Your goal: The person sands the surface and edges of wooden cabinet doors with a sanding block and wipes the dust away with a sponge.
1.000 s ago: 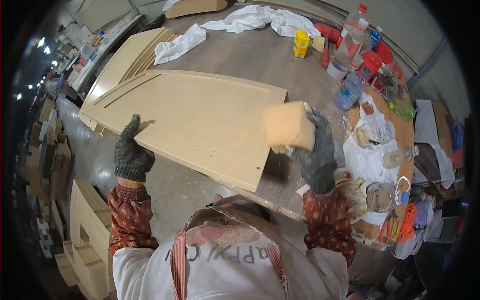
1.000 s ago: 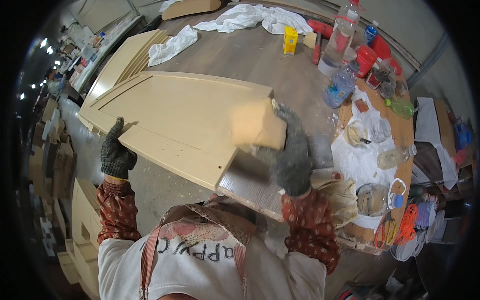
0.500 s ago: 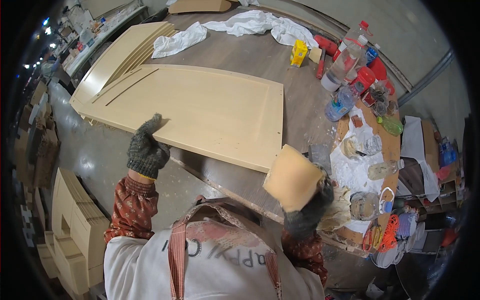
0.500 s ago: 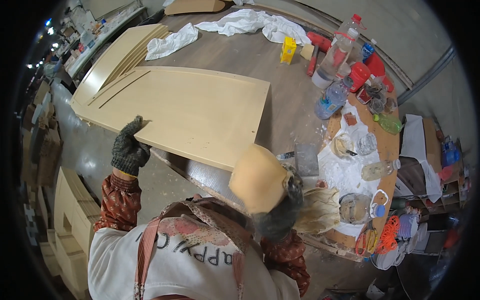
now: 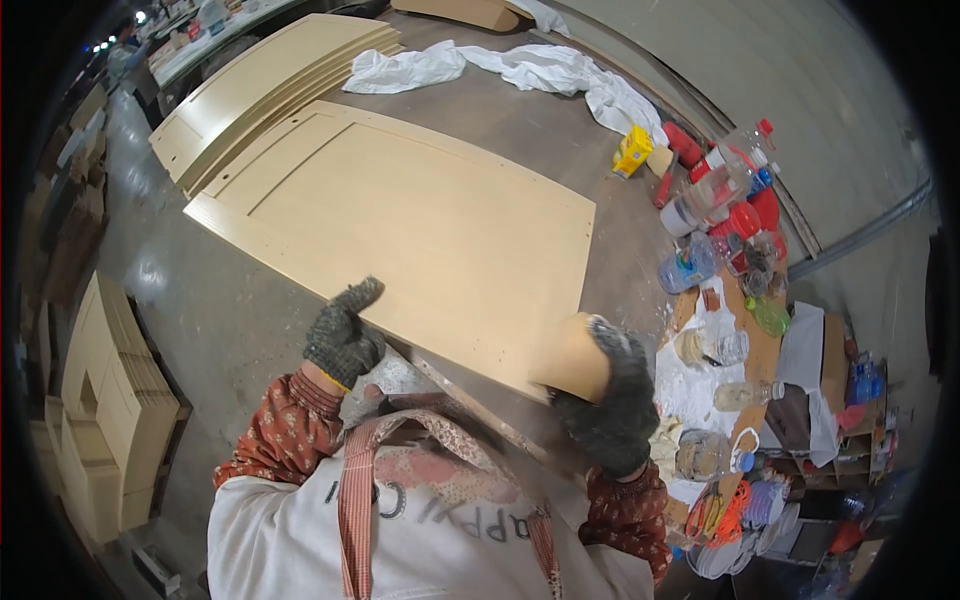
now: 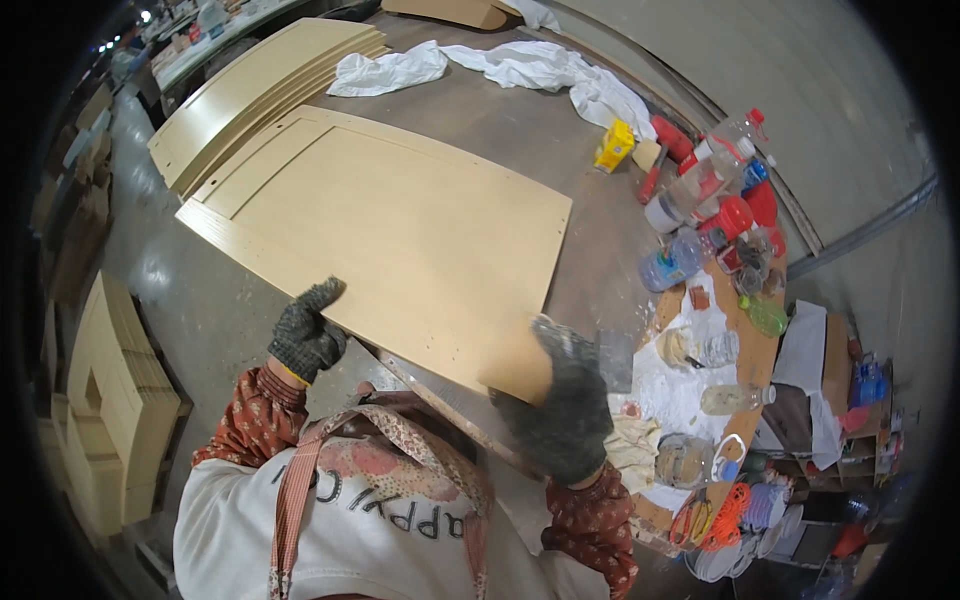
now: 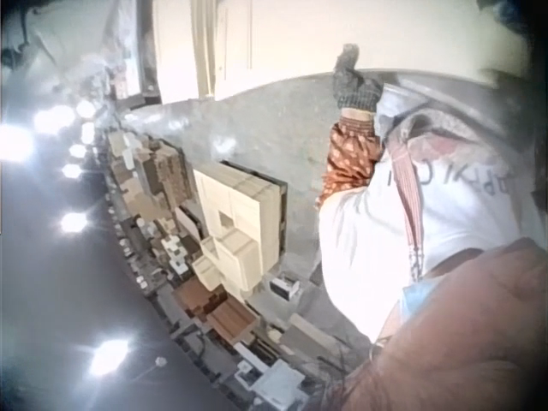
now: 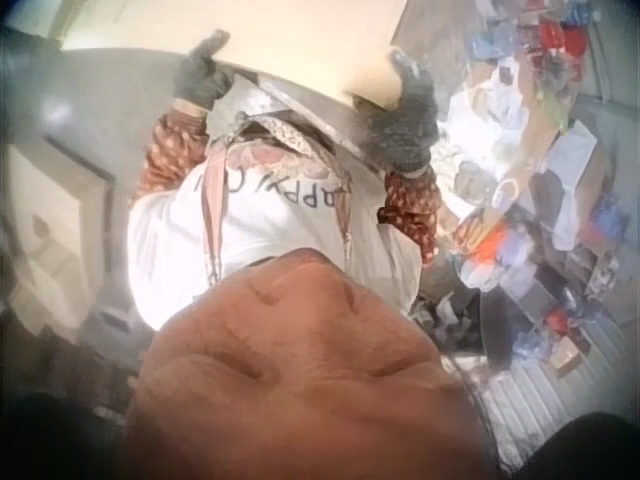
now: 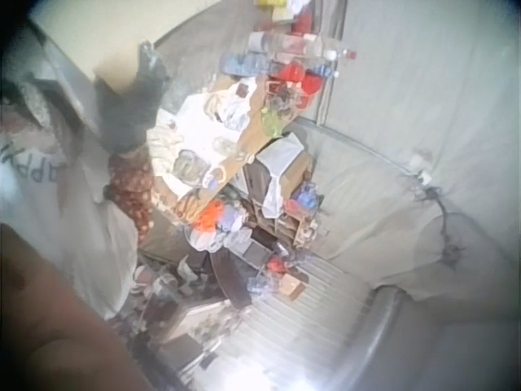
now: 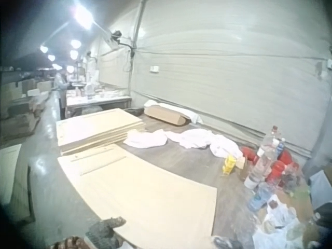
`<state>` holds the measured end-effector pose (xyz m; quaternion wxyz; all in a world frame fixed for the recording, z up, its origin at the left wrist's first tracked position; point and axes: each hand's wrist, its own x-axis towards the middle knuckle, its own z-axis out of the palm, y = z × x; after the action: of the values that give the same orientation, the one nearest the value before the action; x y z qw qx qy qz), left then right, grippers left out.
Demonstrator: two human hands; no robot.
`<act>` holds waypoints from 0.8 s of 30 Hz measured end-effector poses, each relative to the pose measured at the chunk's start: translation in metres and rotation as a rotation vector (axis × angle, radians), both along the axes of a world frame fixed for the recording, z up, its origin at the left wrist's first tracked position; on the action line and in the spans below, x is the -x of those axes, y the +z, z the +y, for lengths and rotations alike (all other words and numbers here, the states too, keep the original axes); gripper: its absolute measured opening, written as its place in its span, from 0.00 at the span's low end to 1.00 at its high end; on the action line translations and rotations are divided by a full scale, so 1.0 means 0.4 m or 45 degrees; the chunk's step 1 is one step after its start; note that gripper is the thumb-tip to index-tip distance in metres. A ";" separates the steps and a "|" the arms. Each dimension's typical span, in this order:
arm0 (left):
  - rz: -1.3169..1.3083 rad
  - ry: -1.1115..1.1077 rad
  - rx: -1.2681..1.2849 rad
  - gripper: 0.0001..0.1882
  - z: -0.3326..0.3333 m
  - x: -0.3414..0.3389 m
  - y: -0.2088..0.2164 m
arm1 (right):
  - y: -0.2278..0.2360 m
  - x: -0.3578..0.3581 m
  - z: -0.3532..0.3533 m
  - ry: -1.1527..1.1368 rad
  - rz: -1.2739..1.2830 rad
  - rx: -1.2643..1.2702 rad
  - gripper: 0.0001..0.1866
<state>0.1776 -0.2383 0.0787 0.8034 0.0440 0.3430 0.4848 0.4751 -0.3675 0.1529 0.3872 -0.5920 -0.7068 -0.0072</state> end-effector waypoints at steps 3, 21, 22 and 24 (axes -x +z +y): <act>-0.103 0.016 -0.027 0.11 -0.024 0.021 -0.046 | -0.004 0.037 0.092 0.125 -0.167 0.269 0.35; 1.715 -0.277 -1.583 0.13 -0.035 0.193 -0.213 | -0.250 -0.249 0.576 -0.266 -0.092 0.286 0.41; 1.731 -0.407 -1.277 0.13 -0.028 0.212 -0.182 | -0.257 -0.258 0.583 -0.307 -0.105 0.256 0.42; 2.015 -0.279 -1.404 0.13 -0.014 0.294 -0.256 | -0.279 -0.268 0.590 -0.337 -0.116 0.262 0.43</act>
<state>0.0599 -0.2440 -0.0238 0.2477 0.7594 0.5030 0.3300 0.5825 -0.1317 0.0412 0.2880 -0.7155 -0.6364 -0.0126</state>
